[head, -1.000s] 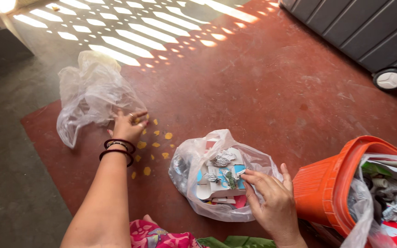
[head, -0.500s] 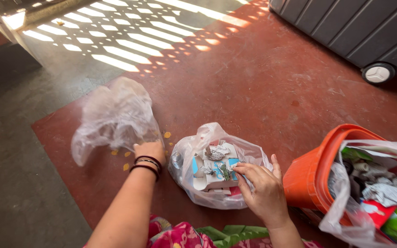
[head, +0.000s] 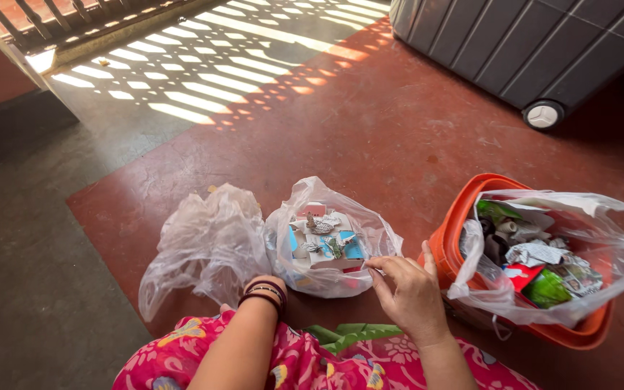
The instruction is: The person sits on the floor and sorts through a plastic bag of mixed waste, separating foil wrappers and small boxes into a second bag. They repeatedly pick up items, crumple them, and transfer them between bags.
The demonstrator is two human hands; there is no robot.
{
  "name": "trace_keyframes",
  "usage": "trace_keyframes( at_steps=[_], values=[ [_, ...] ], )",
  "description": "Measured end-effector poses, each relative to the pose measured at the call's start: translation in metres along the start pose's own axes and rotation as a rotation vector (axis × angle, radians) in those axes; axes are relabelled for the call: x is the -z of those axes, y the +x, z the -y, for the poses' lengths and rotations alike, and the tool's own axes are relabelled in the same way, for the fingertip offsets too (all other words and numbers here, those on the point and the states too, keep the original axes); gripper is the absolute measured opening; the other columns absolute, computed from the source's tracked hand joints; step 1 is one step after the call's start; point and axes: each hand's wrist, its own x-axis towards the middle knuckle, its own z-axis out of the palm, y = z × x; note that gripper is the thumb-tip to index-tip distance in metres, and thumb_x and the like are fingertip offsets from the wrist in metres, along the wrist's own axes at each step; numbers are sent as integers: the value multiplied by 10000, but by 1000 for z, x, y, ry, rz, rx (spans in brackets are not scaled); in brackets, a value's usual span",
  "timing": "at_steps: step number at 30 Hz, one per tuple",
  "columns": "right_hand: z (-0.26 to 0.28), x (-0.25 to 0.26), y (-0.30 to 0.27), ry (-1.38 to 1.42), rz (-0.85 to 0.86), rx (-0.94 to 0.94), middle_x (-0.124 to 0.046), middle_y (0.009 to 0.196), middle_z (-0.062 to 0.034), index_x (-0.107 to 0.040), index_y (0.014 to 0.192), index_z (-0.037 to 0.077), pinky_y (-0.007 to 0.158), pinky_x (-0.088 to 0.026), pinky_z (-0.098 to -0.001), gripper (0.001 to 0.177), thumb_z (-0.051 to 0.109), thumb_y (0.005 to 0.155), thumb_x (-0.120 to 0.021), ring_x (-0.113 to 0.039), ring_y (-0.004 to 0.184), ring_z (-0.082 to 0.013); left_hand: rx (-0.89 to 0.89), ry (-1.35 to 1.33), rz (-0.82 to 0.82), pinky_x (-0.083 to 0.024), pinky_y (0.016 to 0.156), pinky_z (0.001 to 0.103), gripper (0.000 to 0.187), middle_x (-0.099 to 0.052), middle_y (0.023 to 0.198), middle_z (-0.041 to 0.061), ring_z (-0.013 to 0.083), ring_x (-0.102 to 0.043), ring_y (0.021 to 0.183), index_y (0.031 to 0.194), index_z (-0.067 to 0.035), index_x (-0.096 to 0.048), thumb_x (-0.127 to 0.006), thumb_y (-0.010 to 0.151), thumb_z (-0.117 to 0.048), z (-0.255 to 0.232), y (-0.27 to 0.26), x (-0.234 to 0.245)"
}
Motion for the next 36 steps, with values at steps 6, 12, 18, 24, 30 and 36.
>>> trace_keyframes(
  at_steps=[6, 12, 18, 24, 30, 36],
  values=[
    [3, 9, -19, 47, 31, 68, -777, 898, 17, -765, 938, 160, 1189, -221, -601, 117, 182, 830, -725, -723, 832, -184, -56, 156, 57, -568, 966, 465, 326, -700, 1301, 99, 288, -690, 1183, 1227, -147, -744, -652, 939, -272, -25, -29, -20],
    [2, 4, -21, 73, 41, 62, -778, 910, 16, -762, 929, 154, 1210, -204, -602, 107, 174, 829, -732, -724, 860, -176, -147, 218, 81, -557, 932, 438, 303, -727, 1182, 122, 298, -701, 1087, 1153, -130, -768, -655, 948, -321, -36, -64, -25],
    [2, -6, -6, 94, -100, 157, -744, 1106, -3, -742, 1038, 152, 1202, -290, -568, 191, 176, 850, -712, -691, 1027, -200, -358, 291, 59, -547, 898, 410, 316, -754, 1063, 145, 307, -712, 991, 1079, -112, -793, -657, 956, -370, -65, -125, 18],
    [-11, -20, 11, -8, -173, 277, -670, 1261, -86, -676, 1223, 116, 1158, -290, -580, 339, 239, 908, -672, -602, 1222, -325, -863, -458, 184, -577, 859, 318, 351, -794, 914, 96, 171, -737, 860, 1037, -93, -819, -609, 992, -371, -56, -187, 87],
    [-10, -30, 18, -68, 56, 133, -743, 955, -63, -722, 1037, 129, 1154, -288, -639, 167, 259, 935, -702, -698, 1032, -267, -929, -1440, -54, -525, 1028, 332, 435, -654, 1358, 86, 134, -621, 1223, 1382, -59, -576, -613, 957, -146, -68, -153, 114],
    [13, 17, 21, -50, -201, 278, -743, 976, -63, -727, 1066, 85, 1056, -498, -506, 176, 156, 905, -714, -721, 992, -232, -798, -946, -666, -398, 1118, 376, 472, -612, 1441, 109, 210, -521, 1378, 1397, -74, -599, -663, 939, -171, -60, -113, 128]
  ],
)
